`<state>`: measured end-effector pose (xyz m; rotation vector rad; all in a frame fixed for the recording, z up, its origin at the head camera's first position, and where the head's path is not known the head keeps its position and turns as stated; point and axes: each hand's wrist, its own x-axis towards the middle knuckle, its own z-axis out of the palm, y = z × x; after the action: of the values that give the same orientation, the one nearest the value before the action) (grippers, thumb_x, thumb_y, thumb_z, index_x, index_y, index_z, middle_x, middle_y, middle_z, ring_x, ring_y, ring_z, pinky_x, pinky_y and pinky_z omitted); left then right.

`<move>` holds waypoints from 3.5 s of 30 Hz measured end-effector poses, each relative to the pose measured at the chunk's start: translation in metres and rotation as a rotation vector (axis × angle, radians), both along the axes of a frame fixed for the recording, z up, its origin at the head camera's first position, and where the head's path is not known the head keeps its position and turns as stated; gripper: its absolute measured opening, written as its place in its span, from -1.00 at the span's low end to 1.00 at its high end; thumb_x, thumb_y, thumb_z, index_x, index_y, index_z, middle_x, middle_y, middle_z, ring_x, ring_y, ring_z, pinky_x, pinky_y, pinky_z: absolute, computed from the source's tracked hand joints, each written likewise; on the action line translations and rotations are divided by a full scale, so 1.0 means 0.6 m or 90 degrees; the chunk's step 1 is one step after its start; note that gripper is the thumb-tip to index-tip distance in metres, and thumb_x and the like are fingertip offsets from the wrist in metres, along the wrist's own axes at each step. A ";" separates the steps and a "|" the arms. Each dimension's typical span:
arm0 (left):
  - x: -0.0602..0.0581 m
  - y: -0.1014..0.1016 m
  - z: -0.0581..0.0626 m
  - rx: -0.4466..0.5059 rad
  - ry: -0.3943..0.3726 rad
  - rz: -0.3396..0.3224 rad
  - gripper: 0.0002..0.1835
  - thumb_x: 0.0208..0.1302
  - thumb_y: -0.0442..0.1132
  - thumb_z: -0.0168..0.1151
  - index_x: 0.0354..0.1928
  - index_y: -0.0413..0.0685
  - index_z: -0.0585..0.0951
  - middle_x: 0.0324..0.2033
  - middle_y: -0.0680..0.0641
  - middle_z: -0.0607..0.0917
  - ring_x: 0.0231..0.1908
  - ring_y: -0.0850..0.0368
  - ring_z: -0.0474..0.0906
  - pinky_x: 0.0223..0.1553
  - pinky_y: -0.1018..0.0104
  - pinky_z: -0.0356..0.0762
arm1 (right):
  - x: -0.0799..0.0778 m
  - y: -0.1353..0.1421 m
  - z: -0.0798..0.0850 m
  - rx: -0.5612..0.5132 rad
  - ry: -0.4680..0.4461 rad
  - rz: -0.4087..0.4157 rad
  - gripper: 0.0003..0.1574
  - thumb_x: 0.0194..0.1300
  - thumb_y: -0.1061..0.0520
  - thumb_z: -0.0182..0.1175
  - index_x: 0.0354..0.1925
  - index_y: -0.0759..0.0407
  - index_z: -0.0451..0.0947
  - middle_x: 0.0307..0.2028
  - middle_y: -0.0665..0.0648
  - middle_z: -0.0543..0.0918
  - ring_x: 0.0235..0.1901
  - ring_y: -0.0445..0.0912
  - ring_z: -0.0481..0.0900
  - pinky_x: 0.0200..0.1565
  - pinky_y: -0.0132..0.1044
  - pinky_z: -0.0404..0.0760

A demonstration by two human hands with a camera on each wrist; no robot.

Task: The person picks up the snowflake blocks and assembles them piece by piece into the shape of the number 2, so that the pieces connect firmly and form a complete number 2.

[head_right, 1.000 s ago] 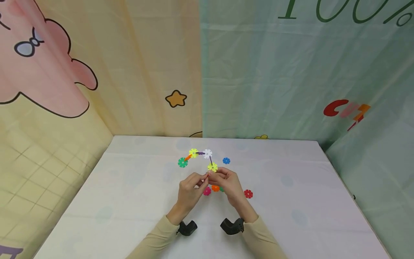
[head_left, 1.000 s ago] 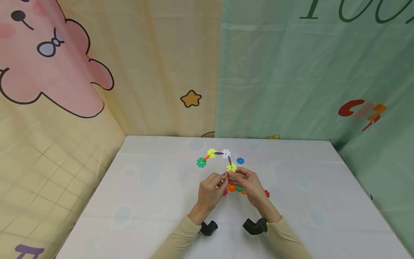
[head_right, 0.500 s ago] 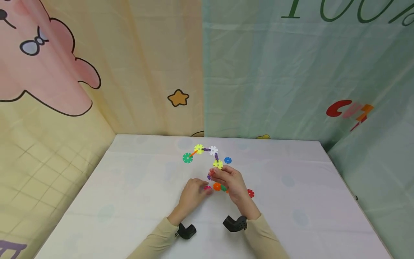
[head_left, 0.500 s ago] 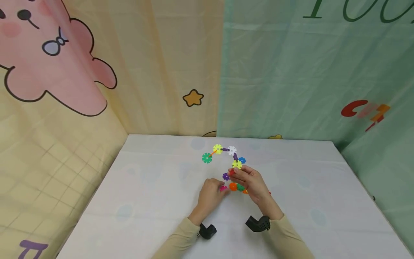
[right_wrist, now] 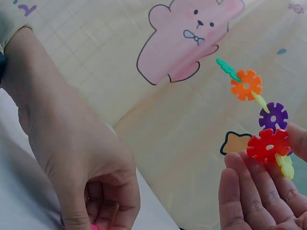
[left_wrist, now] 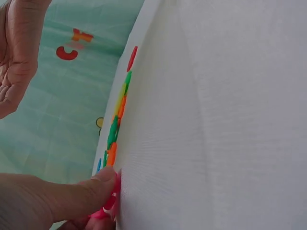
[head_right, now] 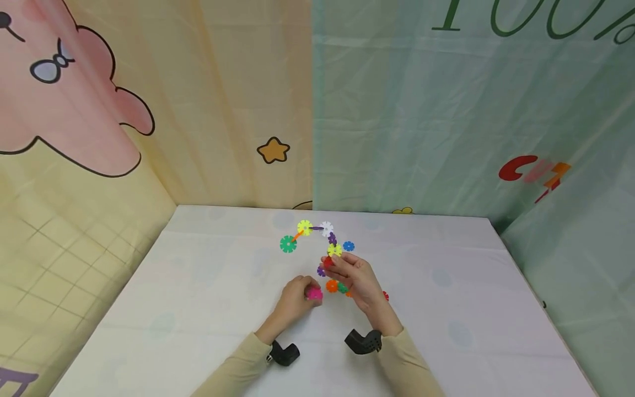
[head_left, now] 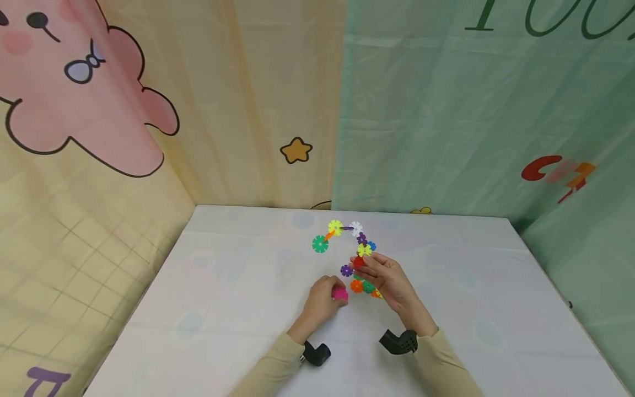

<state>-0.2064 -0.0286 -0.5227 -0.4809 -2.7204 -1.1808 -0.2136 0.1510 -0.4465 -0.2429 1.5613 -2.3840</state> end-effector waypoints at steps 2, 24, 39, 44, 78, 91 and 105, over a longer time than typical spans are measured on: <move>0.002 -0.004 0.001 0.044 0.010 -0.007 -0.81 -0.03 -0.36 0.49 -0.37 -0.15 0.64 -0.48 0.03 0.58 -0.46 0.21 0.47 -0.39 0.41 0.49 | 0.000 0.001 0.001 -0.004 0.005 0.009 -0.84 0.41 0.15 0.09 -0.20 0.14 0.61 -0.18 0.12 0.70 -0.09 0.01 0.63 0.04 -0.15 0.51; 0.042 -0.025 0.110 0.397 -0.098 -0.062 -0.85 0.15 -0.42 0.33 -0.29 -0.44 0.64 -0.43 -0.23 0.69 -0.45 -0.06 0.69 -0.37 0.22 0.64 | -0.005 0.010 0.000 0.029 0.031 0.046 -0.76 0.45 0.10 0.03 -0.21 0.10 0.64 -0.17 0.09 0.70 -0.05 0.05 0.61 0.10 -0.05 0.46; 0.056 -0.011 0.146 0.499 -0.126 -0.052 -0.83 0.17 -0.41 0.32 -0.25 -0.44 0.64 -0.43 -0.21 0.70 -0.44 -0.06 0.68 -0.31 0.25 0.63 | -0.002 0.003 -0.003 0.039 0.024 0.002 -0.89 0.40 0.18 0.10 -0.26 0.14 0.57 -0.19 0.08 0.70 -0.16 -0.04 0.64 0.00 -0.24 0.54; 0.053 -0.004 0.140 0.528 -0.132 -0.043 -0.83 0.16 -0.44 0.32 -0.26 -0.48 0.63 -0.44 -0.24 0.70 -0.45 -0.06 0.68 -0.32 0.24 0.63 | 0.000 0.001 -0.003 0.033 0.028 -0.021 -0.94 0.37 0.23 0.12 -0.29 0.17 0.51 -0.16 0.10 0.69 -0.14 -0.04 0.65 0.00 -0.23 0.54; 0.045 0.055 0.084 0.870 -0.131 0.123 -0.77 0.14 -0.50 0.31 -0.25 -0.59 0.53 -0.52 -0.13 0.59 -0.45 0.11 0.67 -0.24 0.21 0.62 | 0.012 -0.035 0.018 0.110 0.002 -0.145 -0.85 0.23 0.25 0.29 -0.32 0.29 0.50 -0.32 0.13 0.71 -0.32 -0.06 0.67 -0.13 -0.22 0.62; 0.044 0.036 0.082 0.798 -0.147 0.096 -0.80 0.15 -0.48 0.31 -0.26 -0.55 0.54 -0.46 -0.17 0.64 -0.45 0.11 0.67 -0.28 0.22 0.63 | 0.015 -0.040 0.003 0.142 -0.016 -0.157 -0.77 0.23 0.17 0.30 -0.25 0.30 0.49 -0.31 0.15 0.71 -0.34 -0.02 0.68 -0.12 -0.22 0.61; 0.031 0.015 0.075 0.723 -0.172 0.142 -0.75 0.19 -0.34 0.33 -0.18 -0.43 0.63 -0.41 -0.17 0.69 -0.47 0.15 0.63 -0.40 0.34 0.63 | 0.024 -0.049 -0.030 0.262 -0.052 -0.108 -0.68 0.22 0.12 0.32 -0.16 0.35 0.61 -0.32 0.17 0.69 -0.38 -0.02 0.65 -0.29 -0.26 0.63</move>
<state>-0.1879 -0.0195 -0.4776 0.1476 -1.7004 -2.4739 -0.1992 0.1218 -0.4644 0.0748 2.0516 -2.0885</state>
